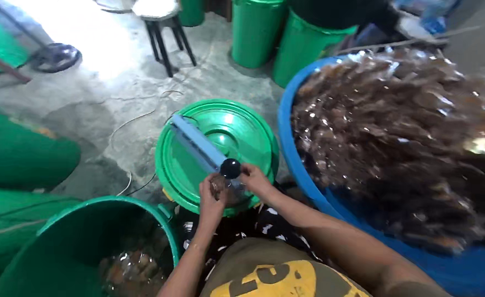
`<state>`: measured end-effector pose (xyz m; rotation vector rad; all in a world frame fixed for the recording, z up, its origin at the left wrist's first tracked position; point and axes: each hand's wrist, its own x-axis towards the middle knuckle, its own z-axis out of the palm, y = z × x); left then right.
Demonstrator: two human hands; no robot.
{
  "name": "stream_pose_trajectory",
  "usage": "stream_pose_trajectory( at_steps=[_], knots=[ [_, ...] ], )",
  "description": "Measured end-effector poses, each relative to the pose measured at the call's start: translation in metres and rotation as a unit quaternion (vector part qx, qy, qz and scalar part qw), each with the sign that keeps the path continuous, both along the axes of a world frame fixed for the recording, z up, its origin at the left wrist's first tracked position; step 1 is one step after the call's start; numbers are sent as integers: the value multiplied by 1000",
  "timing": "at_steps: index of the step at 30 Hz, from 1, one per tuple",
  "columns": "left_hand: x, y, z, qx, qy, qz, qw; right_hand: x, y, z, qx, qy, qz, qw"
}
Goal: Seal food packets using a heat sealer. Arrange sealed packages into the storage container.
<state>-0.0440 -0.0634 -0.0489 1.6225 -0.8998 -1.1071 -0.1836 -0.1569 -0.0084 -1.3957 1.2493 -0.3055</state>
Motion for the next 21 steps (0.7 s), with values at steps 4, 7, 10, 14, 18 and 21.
stream_pose_trajectory(
  at_steps=[4,7,10,14,18,21],
  knots=[
    [28,-35,-29,-18,-3,88,996,27,-41,29,-127,-31,8,991],
    [45,-57,-22,-27,8,112,993,46,-38,63,-186,114,252,943],
    [60,-69,-18,-18,0,105,994,64,-20,57,-177,274,350,878],
    [77,-56,-18,-31,6,74,997,65,-4,33,-244,257,292,888],
    [67,-49,-10,-33,92,193,976,48,3,8,-355,185,228,887],
    [62,-50,-1,-15,192,212,958,46,1,6,-373,171,228,883]
  ],
)
